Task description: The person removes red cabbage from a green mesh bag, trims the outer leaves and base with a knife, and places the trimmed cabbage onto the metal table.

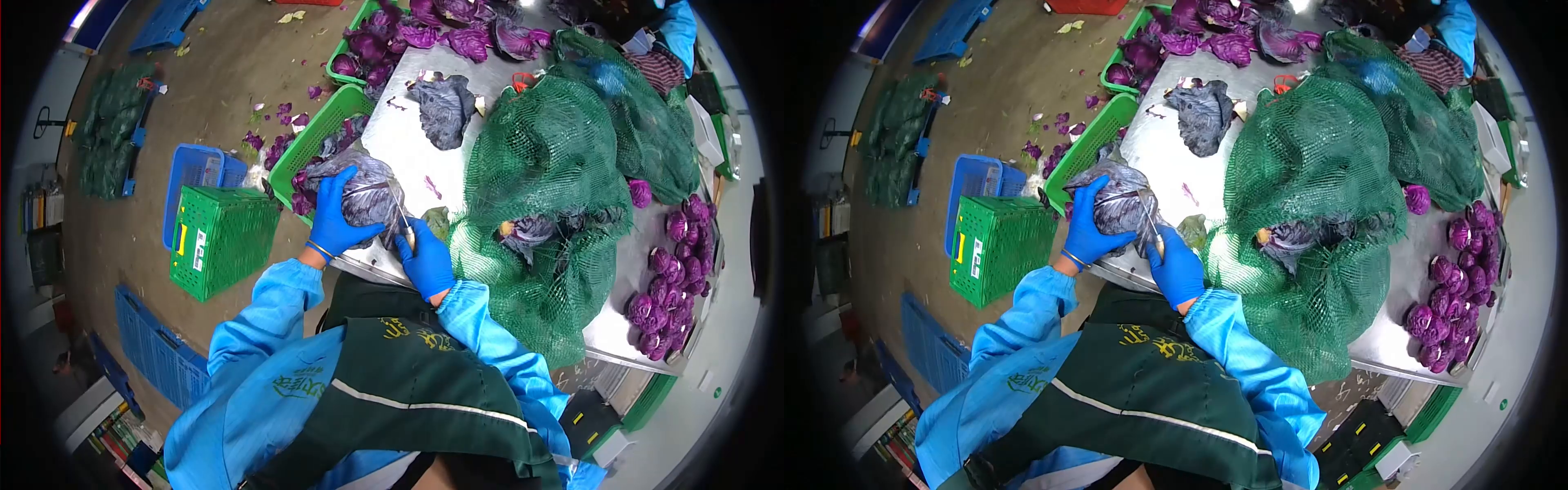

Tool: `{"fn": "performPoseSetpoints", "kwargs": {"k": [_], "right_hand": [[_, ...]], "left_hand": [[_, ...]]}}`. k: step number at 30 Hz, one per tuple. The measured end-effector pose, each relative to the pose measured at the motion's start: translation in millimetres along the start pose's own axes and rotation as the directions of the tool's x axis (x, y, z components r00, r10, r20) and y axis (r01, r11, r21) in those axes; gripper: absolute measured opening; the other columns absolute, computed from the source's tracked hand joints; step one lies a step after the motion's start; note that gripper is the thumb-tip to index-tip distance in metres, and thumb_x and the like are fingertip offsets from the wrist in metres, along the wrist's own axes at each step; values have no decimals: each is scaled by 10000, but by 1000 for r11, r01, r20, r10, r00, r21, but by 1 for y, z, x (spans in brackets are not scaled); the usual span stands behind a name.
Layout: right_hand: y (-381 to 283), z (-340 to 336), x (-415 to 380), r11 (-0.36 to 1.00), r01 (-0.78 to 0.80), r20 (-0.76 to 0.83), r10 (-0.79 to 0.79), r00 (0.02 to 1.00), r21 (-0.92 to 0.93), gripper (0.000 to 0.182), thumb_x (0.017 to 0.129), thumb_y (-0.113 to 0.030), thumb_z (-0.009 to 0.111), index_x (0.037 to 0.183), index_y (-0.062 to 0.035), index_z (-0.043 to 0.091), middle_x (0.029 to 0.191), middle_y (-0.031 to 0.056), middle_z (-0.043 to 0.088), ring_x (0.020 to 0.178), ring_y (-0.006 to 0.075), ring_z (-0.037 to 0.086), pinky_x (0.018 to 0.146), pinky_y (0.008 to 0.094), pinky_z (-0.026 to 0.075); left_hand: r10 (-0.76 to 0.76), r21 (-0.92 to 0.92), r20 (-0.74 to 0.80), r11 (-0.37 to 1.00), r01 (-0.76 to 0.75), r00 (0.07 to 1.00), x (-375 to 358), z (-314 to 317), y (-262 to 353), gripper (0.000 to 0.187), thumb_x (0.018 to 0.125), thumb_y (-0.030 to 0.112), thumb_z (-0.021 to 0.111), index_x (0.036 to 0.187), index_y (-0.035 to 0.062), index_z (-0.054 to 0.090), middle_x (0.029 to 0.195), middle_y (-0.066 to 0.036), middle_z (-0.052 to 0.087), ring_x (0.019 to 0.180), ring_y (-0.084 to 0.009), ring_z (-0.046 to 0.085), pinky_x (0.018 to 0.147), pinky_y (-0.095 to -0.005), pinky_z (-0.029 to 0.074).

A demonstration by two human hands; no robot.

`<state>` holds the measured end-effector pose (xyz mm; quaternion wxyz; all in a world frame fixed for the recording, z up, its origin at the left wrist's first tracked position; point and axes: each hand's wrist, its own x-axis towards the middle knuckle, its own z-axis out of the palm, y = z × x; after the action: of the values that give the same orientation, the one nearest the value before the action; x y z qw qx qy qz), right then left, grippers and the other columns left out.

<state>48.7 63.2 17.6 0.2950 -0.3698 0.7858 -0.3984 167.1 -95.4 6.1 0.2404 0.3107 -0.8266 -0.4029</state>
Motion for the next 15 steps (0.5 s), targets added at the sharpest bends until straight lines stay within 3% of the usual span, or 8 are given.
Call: {"fn": "performPoseSetpoints", "kwargs": {"k": [2, 6, 8, 9, 10, 15], "right_hand": [[-1, 2, 2, 988, -69, 50, 76, 996, -136, 296, 850, -219, 586, 1106, -86, 519, 836, 228, 620, 754, 419, 603, 624, 465, 484], [20, 17, 18, 982, -48, 78, 64, 995, -184, 292, 858, -207, 549, 1114, -84, 481, 831, 242, 613, 737, 421, 603, 618, 490, 478], [28, 26, 27, 950, -102, 151, 152, 977, -296, 221, 859, -157, 504, 1043, -43, 460, 834, 244, 619, 754, 410, 610, 647, 487, 482], [36, 32, 33, 941, -66, 128, 114, 985, -332, 181, 857, -131, 479, 1004, -29, 450, 826, 244, 621, 759, 411, 614, 653, 489, 481], [37, 31, 38, 942, -69, 123, 115, 986, -329, 181, 857, -131, 479, 1004, -29, 450, 826, 244, 621, 759, 411, 614, 653, 489, 481], [31, 17, 43, 947, -114, 199, 179, 963, -300, 209, 854, -161, 503, 1011, -28, 466, 816, 259, 618, 766, 433, 606, 667, 495, 474]], "left_hand": [[-18, 1, 10, 1000, 18, 1000, 1, 1, 0, 990, 495, 303, 865, 1336, 119, 376, 1196, -164, 399, 1140, -352, 421, 988, -435, 359], [-16, -1, 44, 1000, 17, 999, 3, 2, -2, 972, 508, 300, 859, 1330, 102, 379, 1217, -163, 396, 1170, -347, 406, 1005, -439, 341], [-19, 7, 66, 1000, 19, 998, 3, 3, -1, 966, 519, 292, 858, 1330, 87, 375, 1230, -161, 398, 1187, -338, 397, 1016, -443, 329], [36, 54, 24, 998, -38, 999, 5, 6, -1, 967, 517, 303, 857, 1326, 80, 377, 1232, -162, 401, 1189, -337, 396, 1019, -445, 325], [97, 104, -14, 990, -95, 995, 8, 8, -3, 969, 515, 315, 857, 1323, 72, 380, 1234, -163, 405, 1191, -337, 394, 1021, -446, 321], [102, 111, -29, 989, -98, 994, 14, 12, -7, 953, 490, 338, 853, 1292, 79, 409, 1235, -172, 403, 1164, -347, 406, 1006, -435, 343]]}}
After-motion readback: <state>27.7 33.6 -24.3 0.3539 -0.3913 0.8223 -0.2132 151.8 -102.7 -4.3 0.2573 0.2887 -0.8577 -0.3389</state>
